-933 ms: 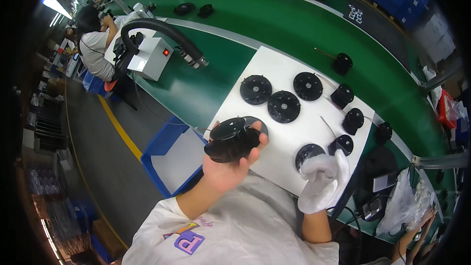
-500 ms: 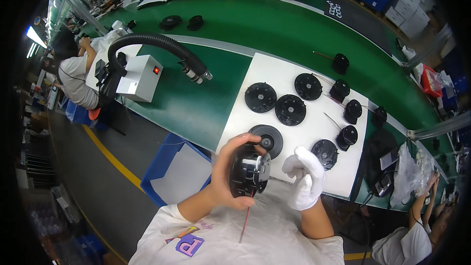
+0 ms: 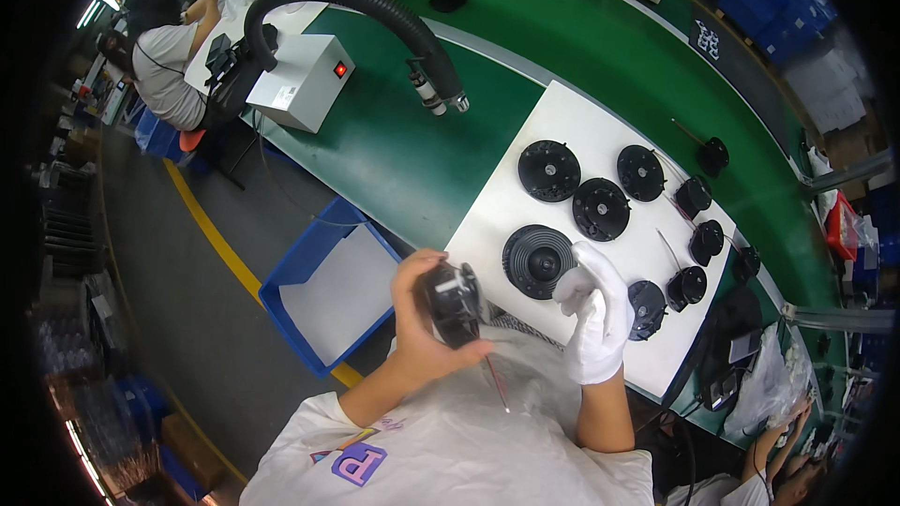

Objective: Assemble circular black lighting components at a factory assembly line.

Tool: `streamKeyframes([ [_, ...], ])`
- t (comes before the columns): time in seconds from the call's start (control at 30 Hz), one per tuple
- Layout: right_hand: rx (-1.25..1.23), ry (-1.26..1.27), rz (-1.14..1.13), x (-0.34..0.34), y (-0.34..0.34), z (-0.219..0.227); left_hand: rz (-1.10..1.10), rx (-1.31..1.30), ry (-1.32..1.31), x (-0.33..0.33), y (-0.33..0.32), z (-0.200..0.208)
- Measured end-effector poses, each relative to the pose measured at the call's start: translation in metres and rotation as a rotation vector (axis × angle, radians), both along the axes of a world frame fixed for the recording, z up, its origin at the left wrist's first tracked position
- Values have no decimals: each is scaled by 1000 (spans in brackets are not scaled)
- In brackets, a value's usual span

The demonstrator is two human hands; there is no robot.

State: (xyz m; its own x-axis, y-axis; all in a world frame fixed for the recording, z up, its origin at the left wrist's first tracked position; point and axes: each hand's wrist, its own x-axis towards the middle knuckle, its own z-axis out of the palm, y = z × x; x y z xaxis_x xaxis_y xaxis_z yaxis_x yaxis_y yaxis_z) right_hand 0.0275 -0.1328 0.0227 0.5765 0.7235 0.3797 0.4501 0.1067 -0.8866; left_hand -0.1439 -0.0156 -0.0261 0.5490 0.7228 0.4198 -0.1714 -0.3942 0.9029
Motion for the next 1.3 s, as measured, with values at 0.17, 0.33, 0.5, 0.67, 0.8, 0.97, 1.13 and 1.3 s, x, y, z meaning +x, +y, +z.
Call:
streamKeyframes([
  [0.17, -76, 35, -89, 16, -22, -10, 265, -504, 55, -32, -18, -68],
  [0.33, -147, 165, -217, 29, -26, -21, 356, -565, 105, -27, -12, -117],
  [0.5, -144, 130, -162, 39, -24, -17, 407, -568, 89, -8, -7, -115],
  [0.67, -117, 83, -169, 43, -16, -20, 397, -570, 185, -10, -6, -123],
  [0.8, -166, 148, -189, 40, -13, -22, 378, -393, 332, -13, -5, -126],
  [0.97, -151, 140, -192, 46, -2, -26, 320, -400, 434, -20, 0, -117],
  [1.13, -170, 227, -134, 38, 5, -14, 255, -385, 373, -23, 10, -110],
  [1.3, -244, -25, 187, 26, 12, -6, 26, -508, 245, -26, 19, -23],
])
